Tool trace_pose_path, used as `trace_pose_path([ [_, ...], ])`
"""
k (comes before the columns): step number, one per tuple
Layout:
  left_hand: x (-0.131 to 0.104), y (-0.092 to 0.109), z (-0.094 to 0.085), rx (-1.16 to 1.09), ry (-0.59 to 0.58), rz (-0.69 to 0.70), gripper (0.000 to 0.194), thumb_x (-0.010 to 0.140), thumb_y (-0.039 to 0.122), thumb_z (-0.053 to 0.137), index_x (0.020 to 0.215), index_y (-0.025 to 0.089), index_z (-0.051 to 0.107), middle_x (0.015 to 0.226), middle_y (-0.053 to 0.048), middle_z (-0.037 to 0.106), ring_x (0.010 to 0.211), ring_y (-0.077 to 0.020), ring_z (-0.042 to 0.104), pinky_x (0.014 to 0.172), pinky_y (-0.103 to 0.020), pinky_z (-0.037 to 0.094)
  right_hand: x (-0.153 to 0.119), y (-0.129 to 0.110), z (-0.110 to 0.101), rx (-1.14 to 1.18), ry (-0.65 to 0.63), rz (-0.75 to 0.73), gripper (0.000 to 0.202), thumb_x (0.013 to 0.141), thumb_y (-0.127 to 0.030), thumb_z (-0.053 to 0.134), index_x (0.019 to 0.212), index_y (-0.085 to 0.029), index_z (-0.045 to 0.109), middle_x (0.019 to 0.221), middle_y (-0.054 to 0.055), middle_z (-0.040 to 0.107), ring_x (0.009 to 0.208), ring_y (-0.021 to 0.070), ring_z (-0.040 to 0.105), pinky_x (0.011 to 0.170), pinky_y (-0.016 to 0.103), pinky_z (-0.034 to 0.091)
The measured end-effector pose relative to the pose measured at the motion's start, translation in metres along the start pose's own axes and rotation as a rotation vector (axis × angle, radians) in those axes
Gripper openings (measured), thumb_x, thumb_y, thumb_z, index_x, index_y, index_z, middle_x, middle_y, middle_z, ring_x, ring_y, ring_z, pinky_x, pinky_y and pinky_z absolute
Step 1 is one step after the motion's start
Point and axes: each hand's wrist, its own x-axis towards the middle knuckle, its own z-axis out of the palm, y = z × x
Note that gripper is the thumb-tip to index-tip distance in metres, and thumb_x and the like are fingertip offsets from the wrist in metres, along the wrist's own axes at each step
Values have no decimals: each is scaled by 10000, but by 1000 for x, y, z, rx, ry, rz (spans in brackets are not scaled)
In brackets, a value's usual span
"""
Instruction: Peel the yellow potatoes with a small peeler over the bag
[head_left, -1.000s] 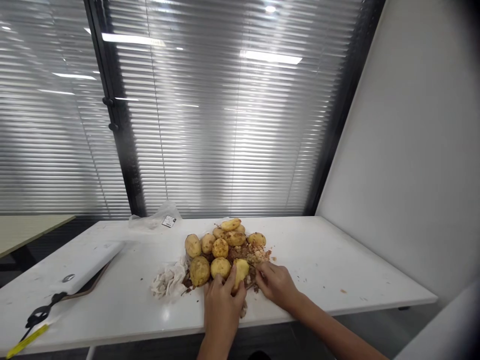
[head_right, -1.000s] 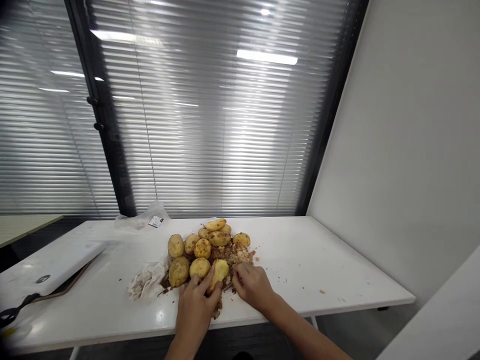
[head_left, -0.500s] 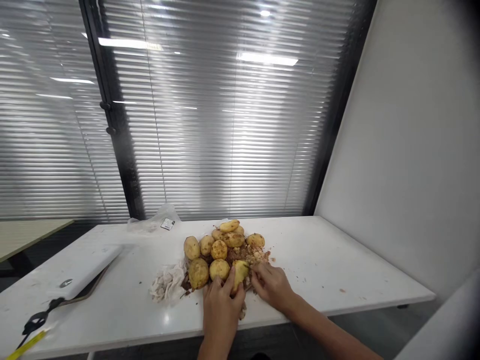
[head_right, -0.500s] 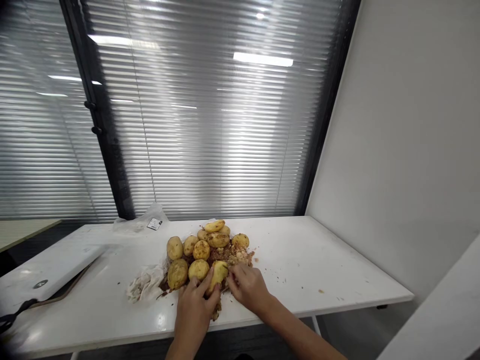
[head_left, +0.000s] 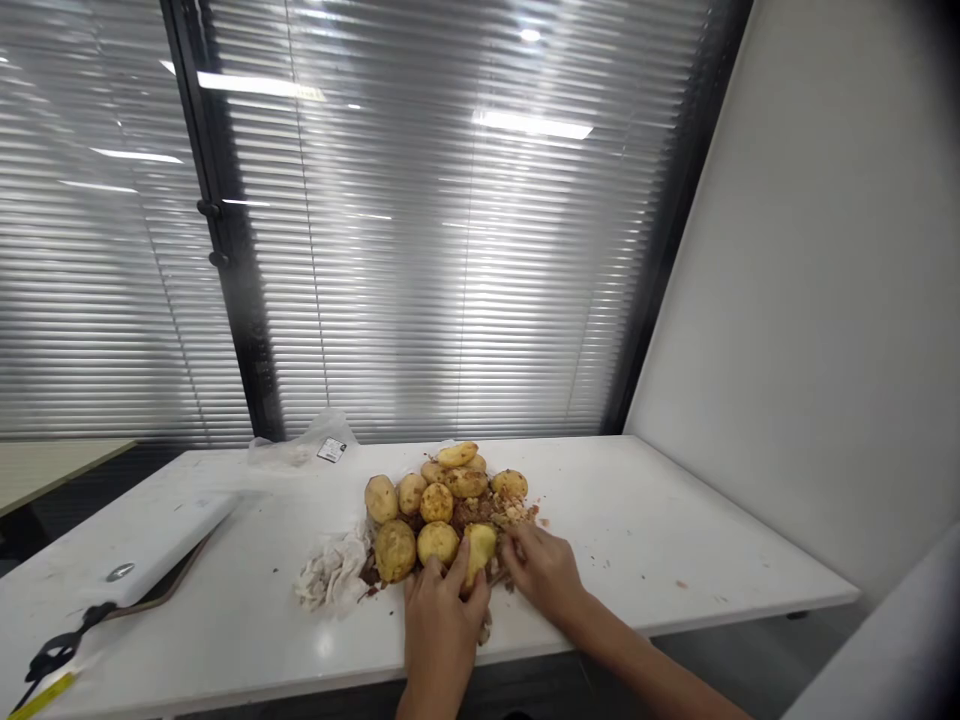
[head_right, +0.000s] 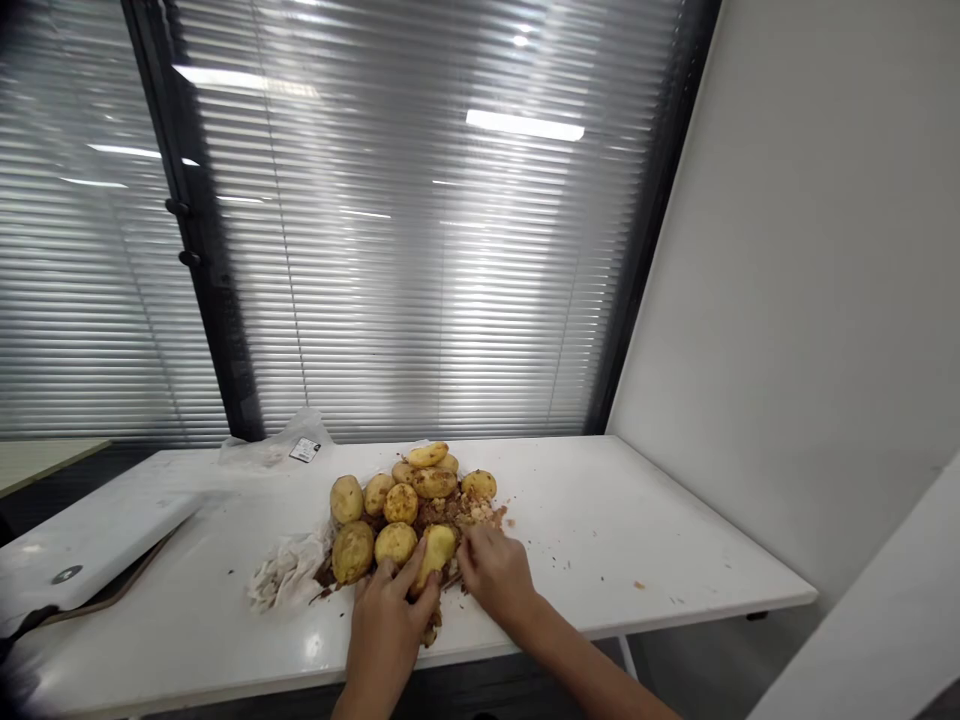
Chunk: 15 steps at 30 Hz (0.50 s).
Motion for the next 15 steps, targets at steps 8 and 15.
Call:
trace_pose_path([
  [8,1,2,-2,-8,-28,-25,395,851,319,570,1244,276,591,840,-60,631,798,-232,604,775,-385,463,-4,-11,1,81,-65,81,152,882,-166,435,804,-180,565,617,3,612,523,130,591,511,221,399],
  [15,1,1,-2,-16,-52,-30,402,843,311,586,1245,303,586,885,-69,643,821,-241,616,799,-396,474,-3,-17,3,74,-48,166,176,877,-178,436,767,-177,574,606,-4,616,515,119,595,521,202,391],
])
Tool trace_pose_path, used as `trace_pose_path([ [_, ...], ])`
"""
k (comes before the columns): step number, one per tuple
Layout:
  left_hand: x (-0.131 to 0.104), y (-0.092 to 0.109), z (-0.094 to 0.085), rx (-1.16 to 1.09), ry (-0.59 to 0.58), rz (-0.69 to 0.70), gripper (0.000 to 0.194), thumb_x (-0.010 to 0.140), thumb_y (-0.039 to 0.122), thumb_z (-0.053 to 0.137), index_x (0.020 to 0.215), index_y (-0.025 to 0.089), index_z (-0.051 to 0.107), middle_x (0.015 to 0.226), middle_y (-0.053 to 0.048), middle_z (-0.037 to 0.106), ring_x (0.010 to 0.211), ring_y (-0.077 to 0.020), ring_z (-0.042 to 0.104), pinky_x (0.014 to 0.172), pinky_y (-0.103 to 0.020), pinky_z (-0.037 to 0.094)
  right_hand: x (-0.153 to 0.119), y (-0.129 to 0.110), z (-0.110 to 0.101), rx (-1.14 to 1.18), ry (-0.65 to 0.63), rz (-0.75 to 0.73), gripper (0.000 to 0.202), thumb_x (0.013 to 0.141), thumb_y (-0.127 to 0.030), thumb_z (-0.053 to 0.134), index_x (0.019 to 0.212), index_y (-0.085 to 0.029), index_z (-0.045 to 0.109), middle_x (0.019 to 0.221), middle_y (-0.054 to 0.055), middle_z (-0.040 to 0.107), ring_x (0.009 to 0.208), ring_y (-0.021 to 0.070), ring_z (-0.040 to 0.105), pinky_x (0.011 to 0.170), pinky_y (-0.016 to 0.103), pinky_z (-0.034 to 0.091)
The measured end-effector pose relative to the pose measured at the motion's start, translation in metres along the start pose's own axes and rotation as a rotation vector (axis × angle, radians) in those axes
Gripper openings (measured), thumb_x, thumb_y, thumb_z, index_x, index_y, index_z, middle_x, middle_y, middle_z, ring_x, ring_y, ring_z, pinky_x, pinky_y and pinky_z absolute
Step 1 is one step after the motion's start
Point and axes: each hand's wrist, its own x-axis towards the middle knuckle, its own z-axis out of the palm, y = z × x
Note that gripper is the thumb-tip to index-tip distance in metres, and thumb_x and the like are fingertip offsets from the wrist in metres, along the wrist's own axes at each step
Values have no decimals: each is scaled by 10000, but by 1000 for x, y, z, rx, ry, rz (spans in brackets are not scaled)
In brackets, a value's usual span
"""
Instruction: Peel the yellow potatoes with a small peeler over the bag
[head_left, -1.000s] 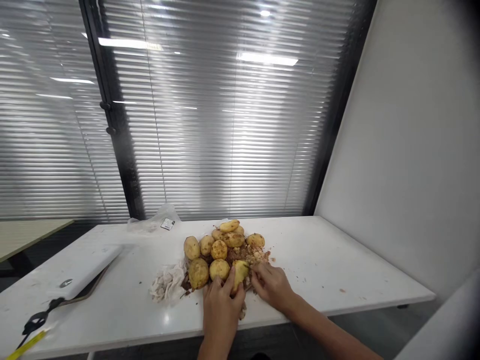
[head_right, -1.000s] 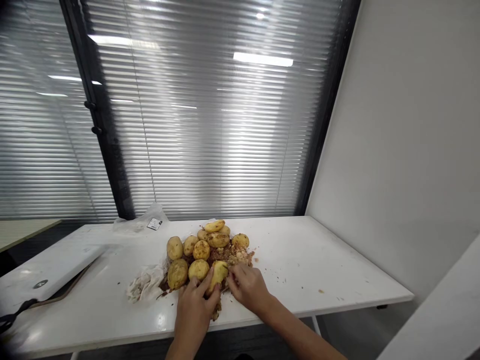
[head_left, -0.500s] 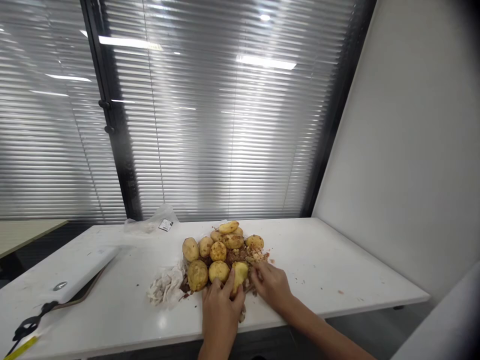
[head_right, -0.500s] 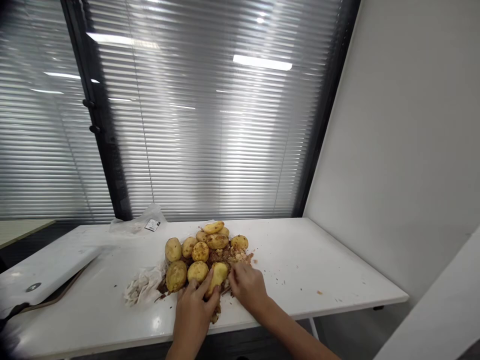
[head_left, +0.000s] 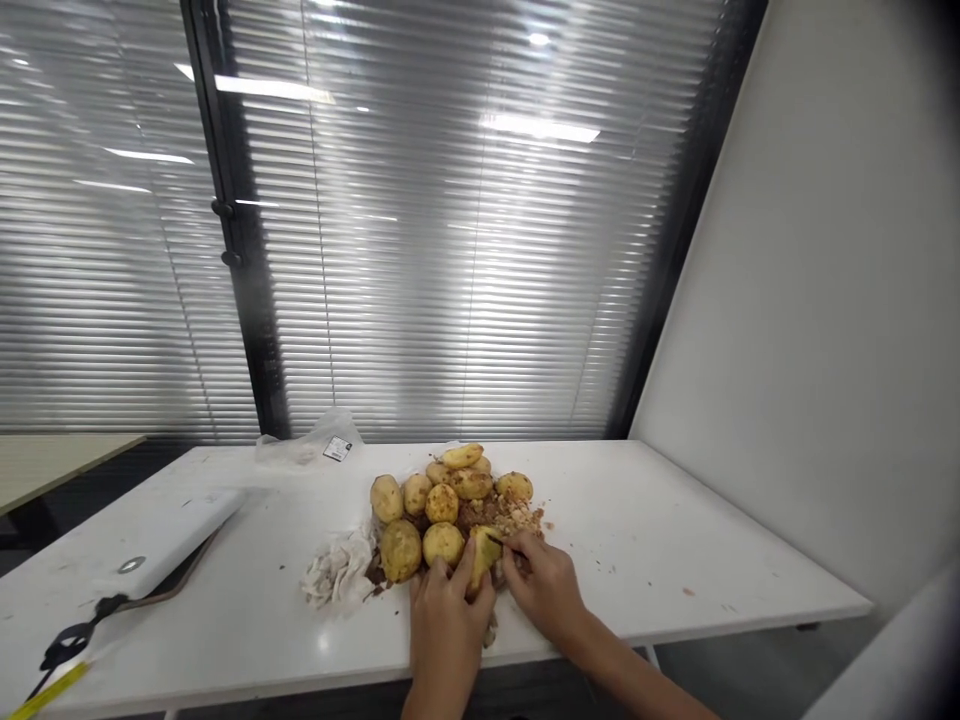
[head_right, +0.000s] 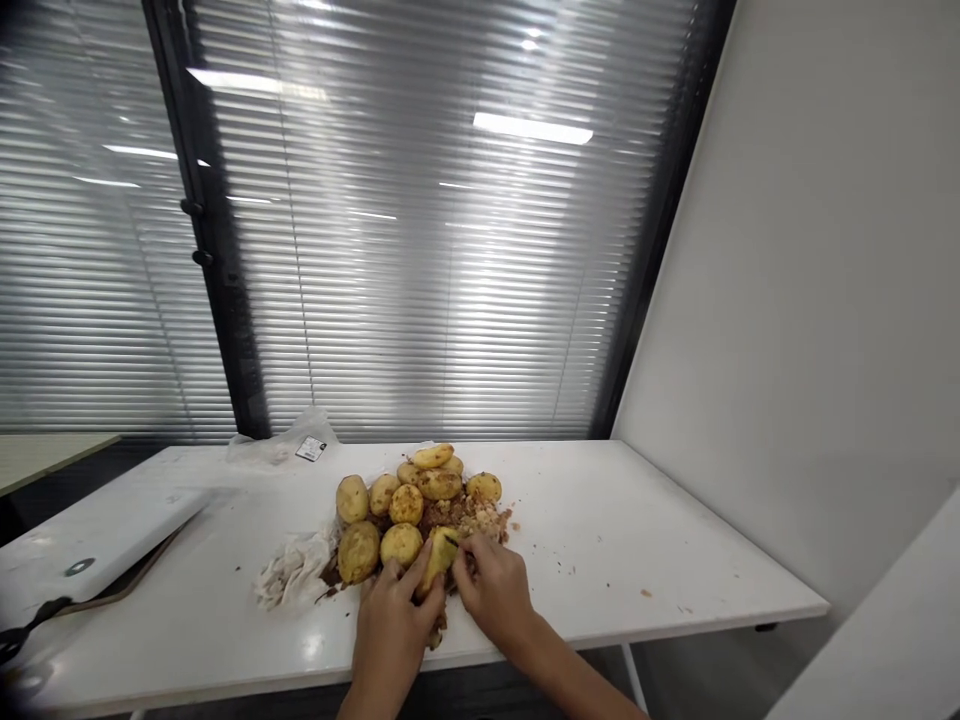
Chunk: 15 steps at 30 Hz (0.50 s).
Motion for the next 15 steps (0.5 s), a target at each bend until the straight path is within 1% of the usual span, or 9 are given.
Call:
trace_pose_path([
  [2,-1,-1,2,-8,10,-5,401,845,313,584,1246,310,585,899,-69,644,826,-240,616,811,-398,470,1,3,-2,-17,-32,-3,192,877,-184,426,758,-179,578,591,-8,612,510,122,596,521,204,385],
  [6,-2,-1,3,-3,10,-9,391,849,317,574,1238,300,593,875,-65,648,819,-241,612,802,-397,459,0,8,-7,-115,10,119,211,877,-207,425,761,-171,598,577,1,621,472,128,587,496,213,368],
  [8,-1,-1,2,2,6,-4,390,846,320,576,1235,299,596,873,-66,651,810,-239,610,788,-390,458,-1,7,-8,-66,-15,89,217,885,-210,422,779,-168,607,589,3,627,490,124,598,510,204,382],
  [10,-1,0,1,2,5,-4,393,849,318,572,1241,300,590,877,-66,653,805,-237,608,781,-388,457,-2,5,-7,12,-74,45,223,895,-213,414,798,-172,610,621,5,642,525,120,615,534,195,396],
  [11,-1,0,1,0,8,-5,395,851,319,570,1244,297,587,875,-66,652,807,-238,609,780,-388,456,-2,4,-6,21,-96,57,225,897,-218,411,797,-174,608,629,7,648,535,123,621,537,196,395],
  [15,-2,-1,2,-8,24,-13,408,846,330,574,1251,281,584,846,-61,649,793,-234,607,773,-383,452,-2,10,-2,-162,-148,237,228,876,-240,413,763,-173,600,599,23,655,498,159,621,496,229,346],
])
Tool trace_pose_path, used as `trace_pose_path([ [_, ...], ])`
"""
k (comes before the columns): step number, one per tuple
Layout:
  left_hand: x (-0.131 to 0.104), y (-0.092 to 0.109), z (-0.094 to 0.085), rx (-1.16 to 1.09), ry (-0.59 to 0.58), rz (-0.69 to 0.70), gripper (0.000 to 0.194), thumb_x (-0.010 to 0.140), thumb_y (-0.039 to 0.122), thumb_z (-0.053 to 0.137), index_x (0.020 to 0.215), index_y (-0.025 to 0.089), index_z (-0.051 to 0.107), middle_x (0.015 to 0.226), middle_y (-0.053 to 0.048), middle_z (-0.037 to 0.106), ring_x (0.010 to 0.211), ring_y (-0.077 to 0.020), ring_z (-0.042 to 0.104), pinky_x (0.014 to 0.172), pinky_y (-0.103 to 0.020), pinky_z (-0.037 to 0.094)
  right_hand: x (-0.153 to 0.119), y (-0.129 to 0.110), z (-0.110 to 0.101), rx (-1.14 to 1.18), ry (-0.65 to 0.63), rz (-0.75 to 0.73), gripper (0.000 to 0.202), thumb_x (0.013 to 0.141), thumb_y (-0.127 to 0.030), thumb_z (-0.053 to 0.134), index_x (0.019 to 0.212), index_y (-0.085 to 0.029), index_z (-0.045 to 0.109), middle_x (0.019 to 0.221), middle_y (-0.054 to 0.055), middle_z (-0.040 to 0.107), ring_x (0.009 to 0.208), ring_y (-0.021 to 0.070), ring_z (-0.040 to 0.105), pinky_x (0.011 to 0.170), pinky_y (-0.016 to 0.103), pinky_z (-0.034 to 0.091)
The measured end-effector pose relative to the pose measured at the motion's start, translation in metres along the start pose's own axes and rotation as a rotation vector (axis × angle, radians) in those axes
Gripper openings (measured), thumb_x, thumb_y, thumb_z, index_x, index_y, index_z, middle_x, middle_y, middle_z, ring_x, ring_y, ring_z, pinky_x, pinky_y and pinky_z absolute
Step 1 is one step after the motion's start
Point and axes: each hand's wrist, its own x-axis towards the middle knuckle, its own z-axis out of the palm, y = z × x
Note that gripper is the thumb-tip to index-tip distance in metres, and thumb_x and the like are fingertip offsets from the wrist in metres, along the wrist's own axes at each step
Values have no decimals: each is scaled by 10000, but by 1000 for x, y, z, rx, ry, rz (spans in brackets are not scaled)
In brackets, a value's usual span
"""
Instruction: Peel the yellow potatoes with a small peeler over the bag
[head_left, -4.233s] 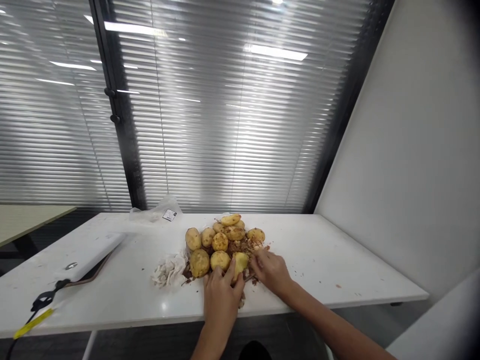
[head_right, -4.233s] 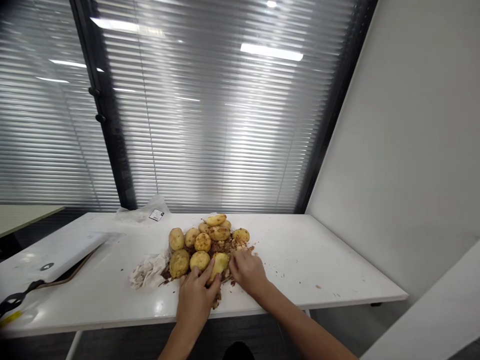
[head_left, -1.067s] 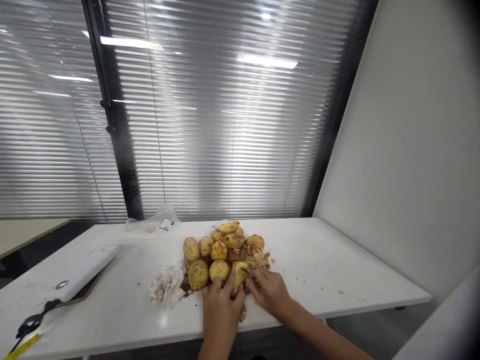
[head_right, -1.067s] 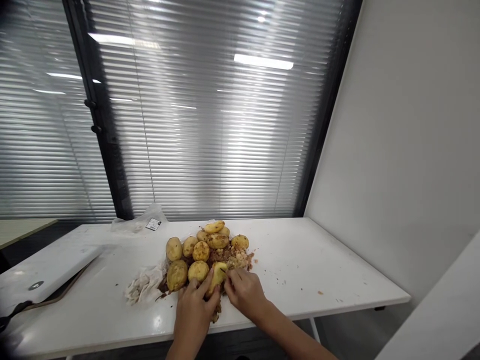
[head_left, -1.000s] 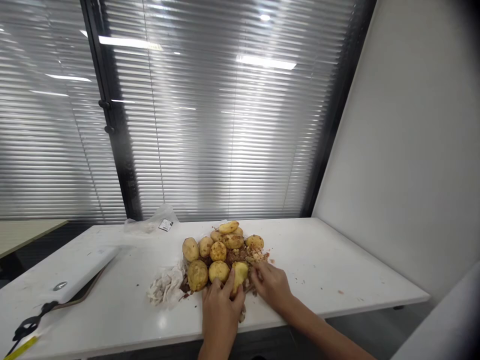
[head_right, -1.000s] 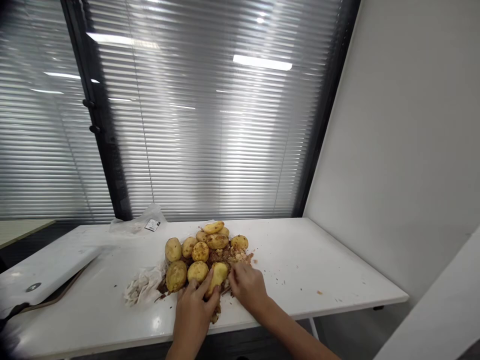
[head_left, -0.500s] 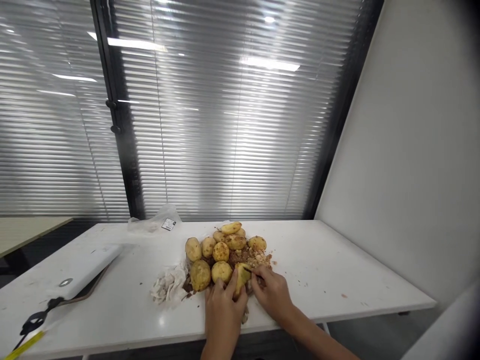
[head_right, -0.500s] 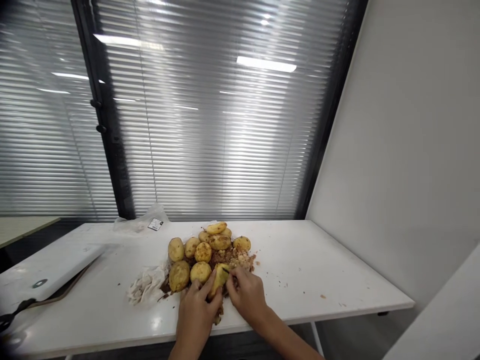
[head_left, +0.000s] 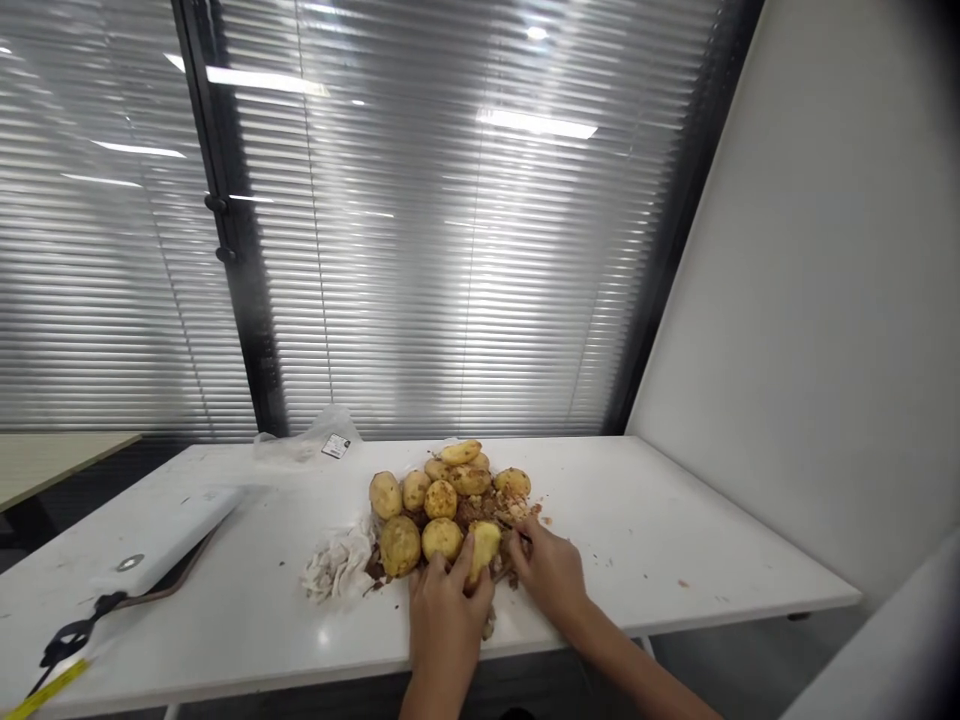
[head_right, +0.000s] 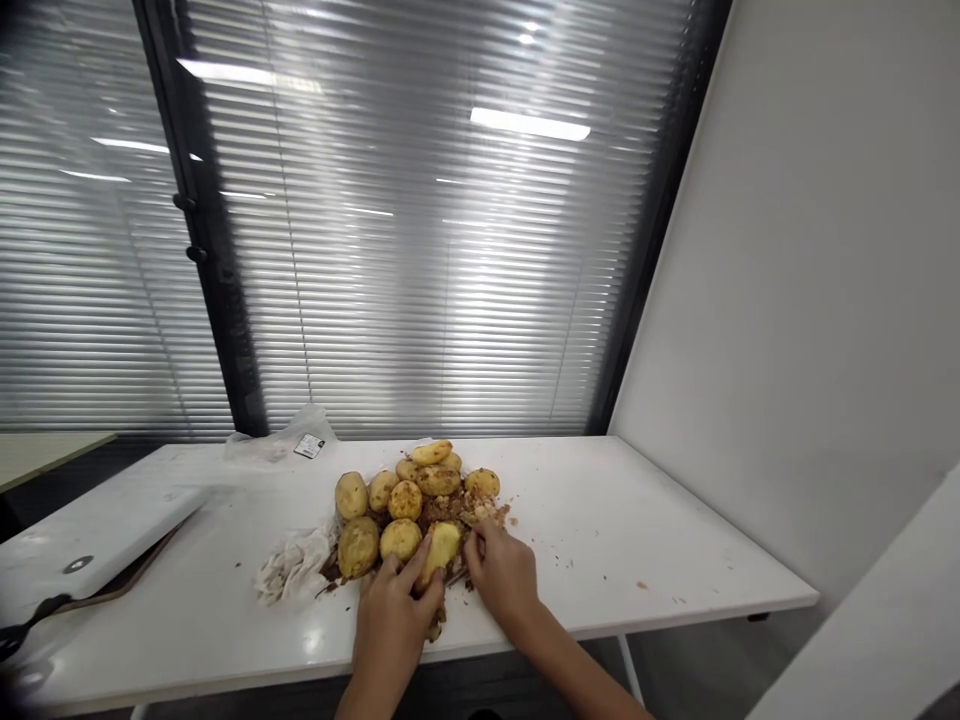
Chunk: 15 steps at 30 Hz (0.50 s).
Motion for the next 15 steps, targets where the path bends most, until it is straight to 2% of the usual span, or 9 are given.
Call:
trace_pose_path([
  [4,-1,-1,2,7,21,35,405,841,328,563,1241,279,594,862,-62,658,802,-230,606,760,-369,444,-3,8,0,19,-62,-8,255,913,-265,385,818,-175,604,640,29,678,547,172,648,516,233,346],
  [9,1,0,0,22,40,23,408,841,331,565,1243,266,594,815,-53,643,780,-229,606,765,-375,438,-6,1,-6,77,-61,0,329,972,-319,334,905,-169,619,701,39,696,584,178,659,535,238,358],
  [12,1,0,-1,6,13,16,417,842,330,577,1254,269,582,822,-50,641,790,-232,612,777,-386,447,-4,-4,-12,72,-145,20,273,965,-302,376,963,-190,625,793,35,719,669,184,678,566,237,367],
  [15,1,-1,-1,9,-5,21,425,843,319,578,1266,280,568,848,-53,647,812,-242,615,778,-399,452,-2,-11,-19,-32,-230,70,250,954,-248,389,906,-197,629,754,30,711,653,187,671,543,243,333],
])
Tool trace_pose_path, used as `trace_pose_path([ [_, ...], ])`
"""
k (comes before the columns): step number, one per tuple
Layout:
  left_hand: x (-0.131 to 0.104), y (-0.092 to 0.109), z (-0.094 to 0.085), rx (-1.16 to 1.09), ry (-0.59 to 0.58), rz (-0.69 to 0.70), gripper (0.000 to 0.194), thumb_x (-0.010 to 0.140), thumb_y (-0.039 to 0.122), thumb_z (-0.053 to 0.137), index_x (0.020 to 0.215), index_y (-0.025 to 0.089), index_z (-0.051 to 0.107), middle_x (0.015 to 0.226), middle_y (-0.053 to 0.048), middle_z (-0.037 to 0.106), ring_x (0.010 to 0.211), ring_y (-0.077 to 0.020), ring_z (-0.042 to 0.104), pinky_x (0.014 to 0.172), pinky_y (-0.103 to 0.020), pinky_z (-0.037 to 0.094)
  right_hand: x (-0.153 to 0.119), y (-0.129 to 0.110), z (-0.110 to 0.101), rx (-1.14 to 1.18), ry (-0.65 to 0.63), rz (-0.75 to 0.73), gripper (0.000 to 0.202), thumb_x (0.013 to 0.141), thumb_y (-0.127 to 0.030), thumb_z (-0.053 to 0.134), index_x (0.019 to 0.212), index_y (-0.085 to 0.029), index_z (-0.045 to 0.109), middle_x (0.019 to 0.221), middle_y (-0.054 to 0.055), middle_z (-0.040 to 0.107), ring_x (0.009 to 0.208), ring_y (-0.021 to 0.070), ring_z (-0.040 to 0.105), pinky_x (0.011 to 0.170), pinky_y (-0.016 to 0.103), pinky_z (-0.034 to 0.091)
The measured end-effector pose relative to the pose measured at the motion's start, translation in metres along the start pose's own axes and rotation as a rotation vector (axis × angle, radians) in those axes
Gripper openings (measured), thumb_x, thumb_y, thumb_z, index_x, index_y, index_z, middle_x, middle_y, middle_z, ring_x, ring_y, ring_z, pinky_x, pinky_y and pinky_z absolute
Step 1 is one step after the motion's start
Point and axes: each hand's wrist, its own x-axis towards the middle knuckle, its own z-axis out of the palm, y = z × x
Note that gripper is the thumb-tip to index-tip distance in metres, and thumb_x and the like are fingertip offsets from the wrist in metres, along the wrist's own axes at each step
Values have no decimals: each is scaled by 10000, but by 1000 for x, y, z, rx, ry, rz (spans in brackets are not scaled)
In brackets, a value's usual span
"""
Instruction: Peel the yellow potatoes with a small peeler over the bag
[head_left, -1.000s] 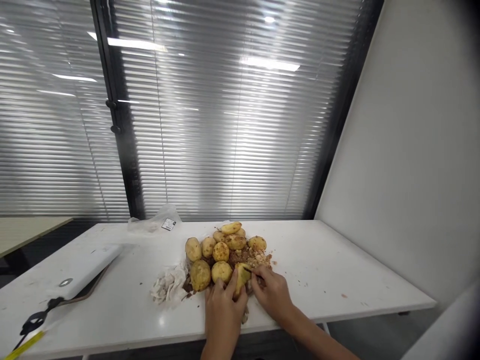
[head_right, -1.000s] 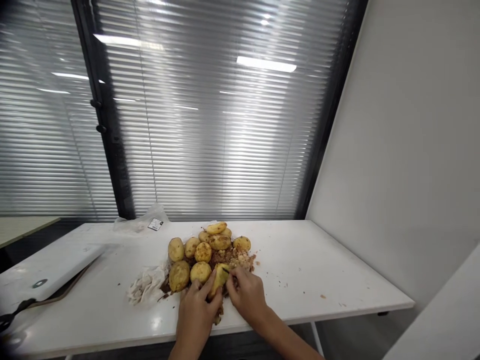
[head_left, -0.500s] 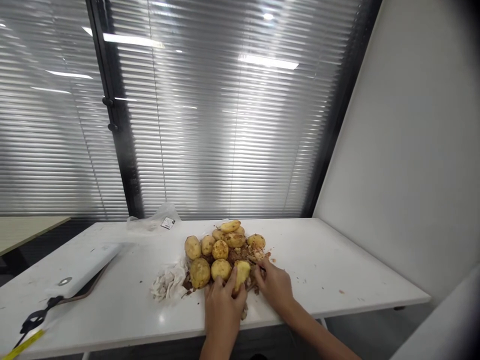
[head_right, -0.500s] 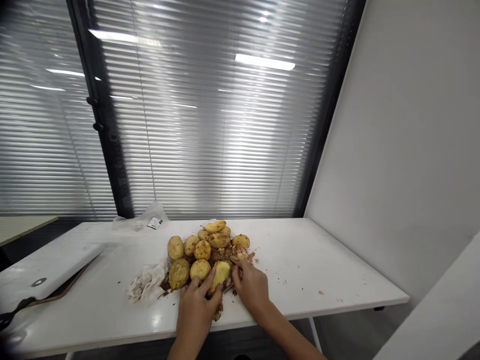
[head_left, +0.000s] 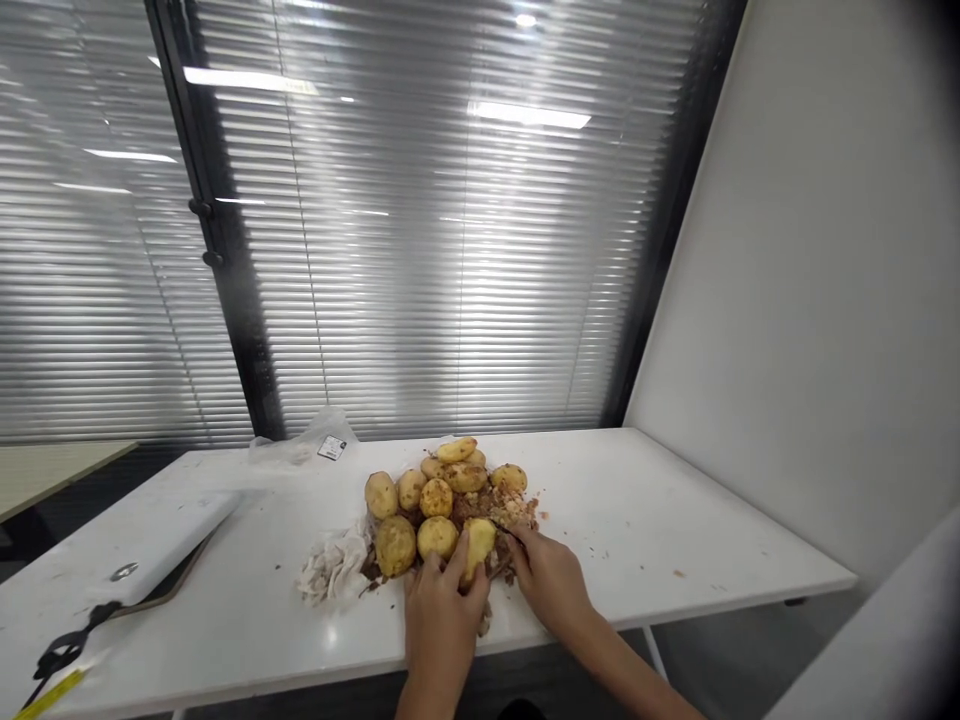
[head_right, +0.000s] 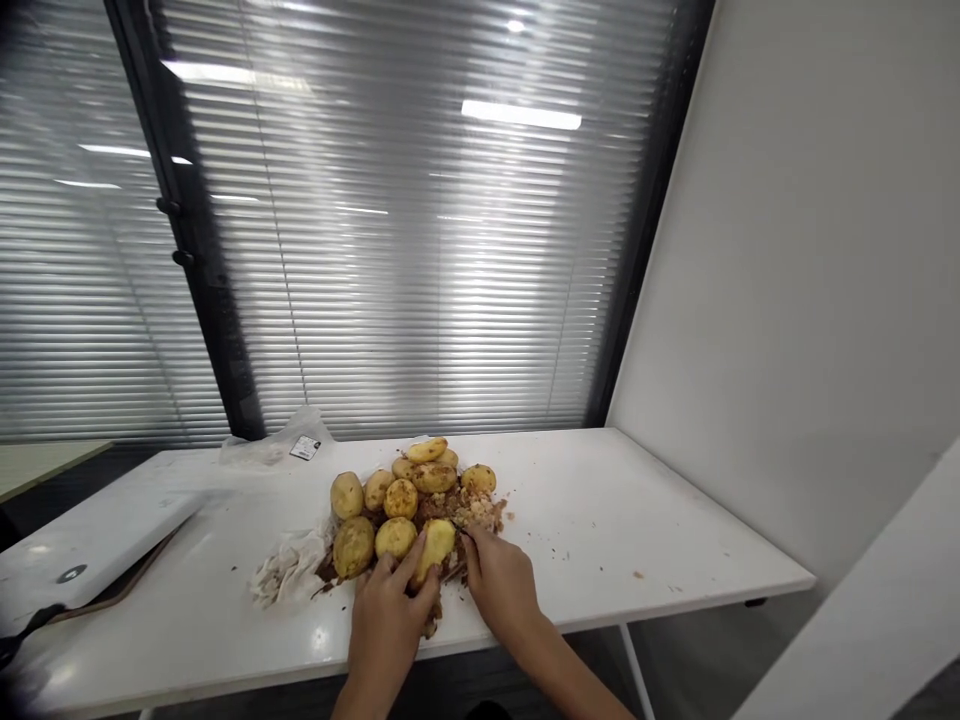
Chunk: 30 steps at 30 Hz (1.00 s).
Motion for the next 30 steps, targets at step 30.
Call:
trace_pose_path([
  [30,1,-6,1,-18,59,87,396,857,299,529,1246,261,588,919,-65,691,839,-231,618,777,-367,457,-15,-32,26,79,159,198,316,926,-271,398,866,-226,706,669,30,715,591,184,670,523,245,314],
])
